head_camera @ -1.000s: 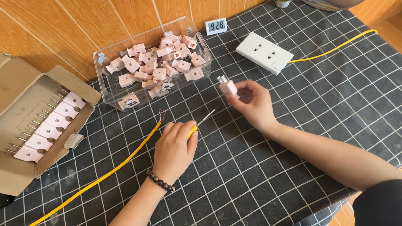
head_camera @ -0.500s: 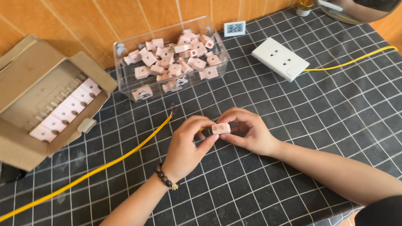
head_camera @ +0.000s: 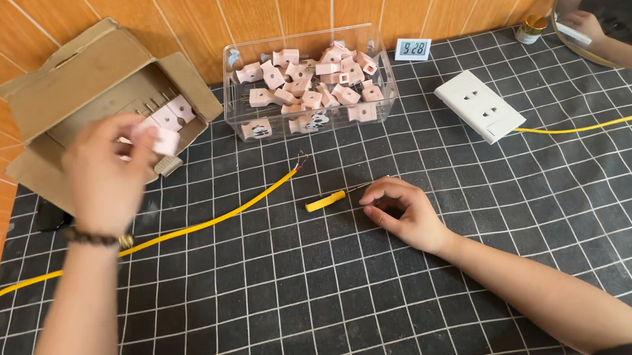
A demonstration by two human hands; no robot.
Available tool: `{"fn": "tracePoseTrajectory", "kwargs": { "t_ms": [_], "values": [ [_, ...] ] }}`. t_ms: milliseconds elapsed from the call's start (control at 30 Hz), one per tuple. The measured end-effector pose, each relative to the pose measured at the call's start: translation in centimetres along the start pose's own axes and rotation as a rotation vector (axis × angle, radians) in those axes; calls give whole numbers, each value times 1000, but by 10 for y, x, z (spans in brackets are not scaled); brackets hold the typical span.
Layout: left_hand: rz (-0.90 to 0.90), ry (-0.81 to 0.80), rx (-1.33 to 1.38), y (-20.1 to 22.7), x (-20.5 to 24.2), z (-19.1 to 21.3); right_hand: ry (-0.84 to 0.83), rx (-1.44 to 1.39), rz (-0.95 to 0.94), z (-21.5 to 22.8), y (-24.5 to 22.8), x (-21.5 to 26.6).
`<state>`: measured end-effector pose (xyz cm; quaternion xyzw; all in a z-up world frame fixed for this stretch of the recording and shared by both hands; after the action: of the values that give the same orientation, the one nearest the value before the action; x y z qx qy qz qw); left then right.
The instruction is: The person strips the end of a yellow electrical cable, then uses a screwdriver to attach the exposed wires to a small pink electrical component. They tighten the screws to secure the wires and place the assembled component on the table.
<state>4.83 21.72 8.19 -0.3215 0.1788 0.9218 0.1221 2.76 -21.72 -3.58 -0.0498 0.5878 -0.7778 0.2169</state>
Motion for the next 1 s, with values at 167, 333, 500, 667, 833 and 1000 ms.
{"fn": "tracePoseTrajectory", "kwargs": {
  "t_ms": [167,333,500,667,833,1000],
  "values": [
    [36,78,-127,-69,-10,-49,-6,-23,-21,-3,2,-3],
    [-30,144,-361,-101,-23,-105,4,-20,-24,-5,-5,-4],
    [-91,101,-516,-124,-43,-144,-24,26,19,-4,-11,-3],
    [-61,100,-605,-131,-52,-158,-40,28,32,-5,-10,-5],
    [-95,141,-644,-77,-44,-140,-45,17,33,-5,-12,-5],
    [-73,135,-713,-95,-38,-156,-75,28,44,-5,-13,-6]
  ]
}}
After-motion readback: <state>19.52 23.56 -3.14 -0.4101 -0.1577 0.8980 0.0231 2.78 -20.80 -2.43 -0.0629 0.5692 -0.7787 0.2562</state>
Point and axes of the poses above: each hand's wrist, its own x-axis away from the middle knuckle, its own z-axis out of the back of the hand, y = z × x, the point moved 2 cm from there along -x, towards the middle knuckle, and after that the axes turned 8 degrees about -z, right-handed, at the moved point
